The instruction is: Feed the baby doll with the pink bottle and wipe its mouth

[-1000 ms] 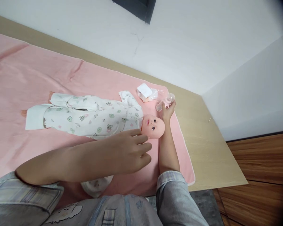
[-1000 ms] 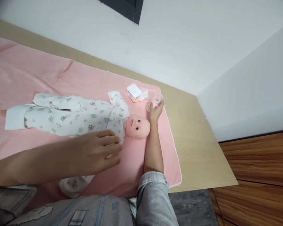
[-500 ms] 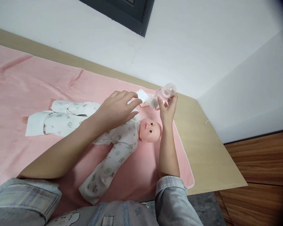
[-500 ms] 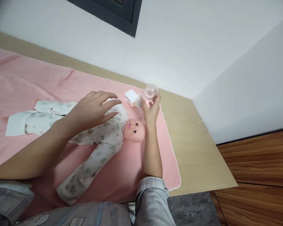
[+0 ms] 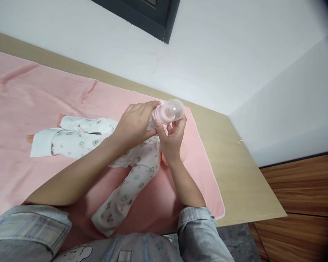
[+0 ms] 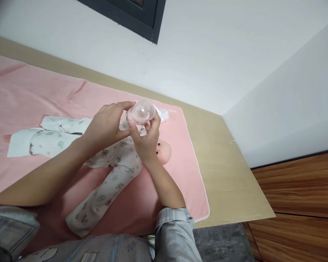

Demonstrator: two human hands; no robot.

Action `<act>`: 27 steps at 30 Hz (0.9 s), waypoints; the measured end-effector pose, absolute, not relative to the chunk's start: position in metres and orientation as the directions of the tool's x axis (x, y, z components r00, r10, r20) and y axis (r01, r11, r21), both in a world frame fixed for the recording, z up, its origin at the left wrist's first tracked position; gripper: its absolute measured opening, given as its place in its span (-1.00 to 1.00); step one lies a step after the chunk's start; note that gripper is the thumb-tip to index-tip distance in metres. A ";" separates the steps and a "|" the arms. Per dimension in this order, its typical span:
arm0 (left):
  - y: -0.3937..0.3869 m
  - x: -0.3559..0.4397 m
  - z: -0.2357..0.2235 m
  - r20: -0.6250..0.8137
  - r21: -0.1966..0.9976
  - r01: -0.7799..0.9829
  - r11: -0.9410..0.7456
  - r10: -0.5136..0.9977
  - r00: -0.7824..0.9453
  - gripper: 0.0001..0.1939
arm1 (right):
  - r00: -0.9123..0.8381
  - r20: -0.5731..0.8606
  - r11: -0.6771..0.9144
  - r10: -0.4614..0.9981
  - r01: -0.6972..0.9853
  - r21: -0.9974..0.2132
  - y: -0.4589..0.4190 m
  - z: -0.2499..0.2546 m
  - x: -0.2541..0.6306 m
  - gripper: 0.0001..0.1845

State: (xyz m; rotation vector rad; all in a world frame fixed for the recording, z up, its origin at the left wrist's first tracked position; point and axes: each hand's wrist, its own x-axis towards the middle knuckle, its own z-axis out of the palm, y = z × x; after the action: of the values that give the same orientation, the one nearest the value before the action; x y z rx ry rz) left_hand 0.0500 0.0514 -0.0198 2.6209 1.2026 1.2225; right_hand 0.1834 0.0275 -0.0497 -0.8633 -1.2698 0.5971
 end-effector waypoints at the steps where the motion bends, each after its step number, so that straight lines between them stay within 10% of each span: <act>1: 0.051 0.050 -0.020 0.646 0.321 0.640 -0.698 0.655 0.391 -0.47 | 0.216 0.562 0.560 0.798 0.074 -0.825 0.028 -0.050 0.183 -0.33; 18: 0.085 0.020 -0.014 0.483 0.354 0.790 -0.501 0.821 0.305 -0.30 | 0.374 0.662 0.602 0.649 0.279 -0.748 0.052 -0.032 0.262 -0.31; 27: 0.145 -0.038 -0.046 0.325 0.508 0.832 -0.220 0.944 0.052 -0.35 | 0.445 0.260 -0.049 0.857 0.573 -0.818 0.110 -0.123 0.351 -0.34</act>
State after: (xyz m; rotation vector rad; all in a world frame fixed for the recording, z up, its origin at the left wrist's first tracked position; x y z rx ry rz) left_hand -0.0379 0.1452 -0.0457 2.1365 1.8341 0.9046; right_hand 0.3511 0.1102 -0.1235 -1.7363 -1.2373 0.3702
